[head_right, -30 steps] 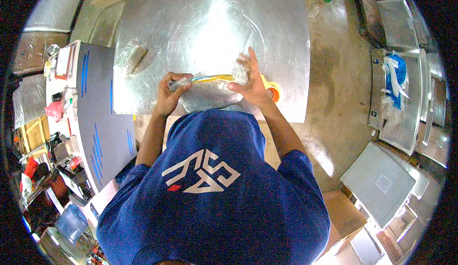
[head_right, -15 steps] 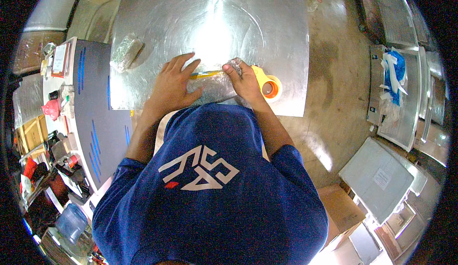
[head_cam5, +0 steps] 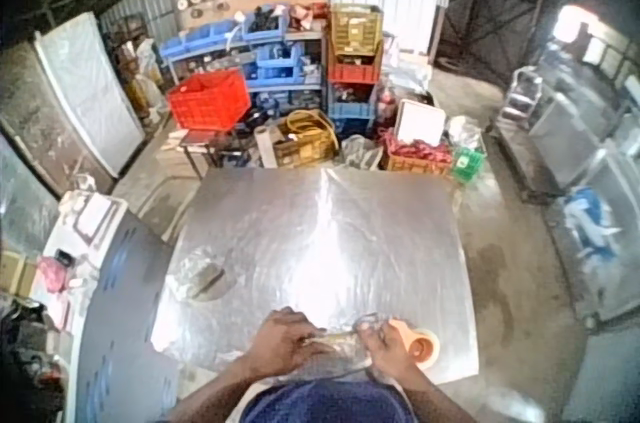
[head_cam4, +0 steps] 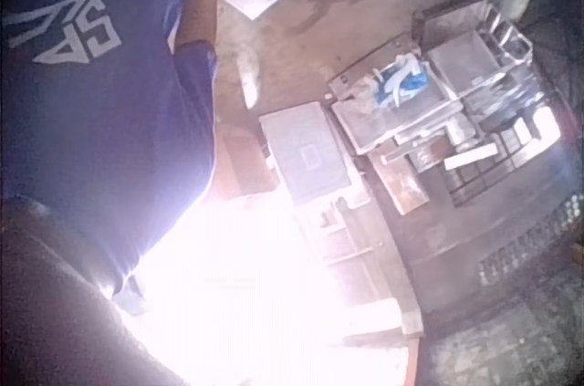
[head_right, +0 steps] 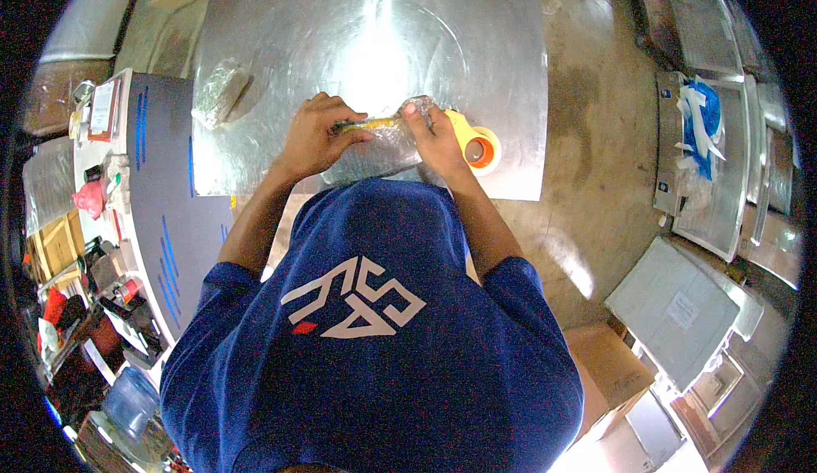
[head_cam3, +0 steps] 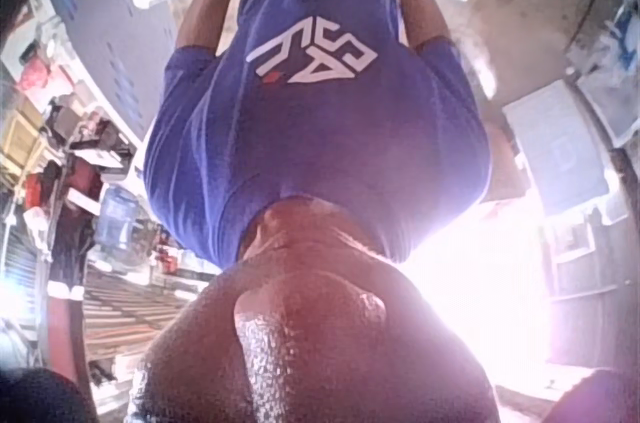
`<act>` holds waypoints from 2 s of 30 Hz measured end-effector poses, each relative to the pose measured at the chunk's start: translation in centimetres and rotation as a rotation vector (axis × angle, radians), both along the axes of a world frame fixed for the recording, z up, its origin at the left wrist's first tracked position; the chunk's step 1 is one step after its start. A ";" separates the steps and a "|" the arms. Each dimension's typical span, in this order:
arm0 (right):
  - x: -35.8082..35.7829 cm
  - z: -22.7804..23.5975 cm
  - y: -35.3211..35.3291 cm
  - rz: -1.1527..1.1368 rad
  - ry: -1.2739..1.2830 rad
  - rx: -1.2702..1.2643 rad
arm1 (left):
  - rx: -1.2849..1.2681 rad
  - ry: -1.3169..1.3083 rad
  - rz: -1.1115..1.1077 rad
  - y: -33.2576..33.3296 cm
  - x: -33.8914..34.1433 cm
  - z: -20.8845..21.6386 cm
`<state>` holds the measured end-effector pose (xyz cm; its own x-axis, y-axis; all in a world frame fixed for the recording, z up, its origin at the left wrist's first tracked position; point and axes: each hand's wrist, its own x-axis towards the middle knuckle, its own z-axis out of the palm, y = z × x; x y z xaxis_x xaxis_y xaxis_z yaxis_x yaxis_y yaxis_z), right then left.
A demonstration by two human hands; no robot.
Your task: The person wraps a coiled yellow extension cord in bubble wrap on a metal table, then secures it with packing tape using a handheld dispenser. The person folds the bubble wrap around the cord and applies multiple strips of tape to seal the package.
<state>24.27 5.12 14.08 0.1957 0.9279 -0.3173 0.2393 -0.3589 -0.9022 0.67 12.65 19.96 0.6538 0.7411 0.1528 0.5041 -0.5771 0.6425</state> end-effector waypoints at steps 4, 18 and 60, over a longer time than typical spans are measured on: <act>0.5 1.2 0.3 0.116 0.133 0.368 | 0.051 -0.016 0.026 -0.7 -0.1 -0.1; 0.5 6.4 2.0 0.630 -0.363 0.433 | 0.125 -0.028 0.092 -2.5 0.8 0.2; -2.9 7.8 3.0 0.501 -0.875 0.823 | 0.540 0.075 0.213 -2.2 0.1 2.8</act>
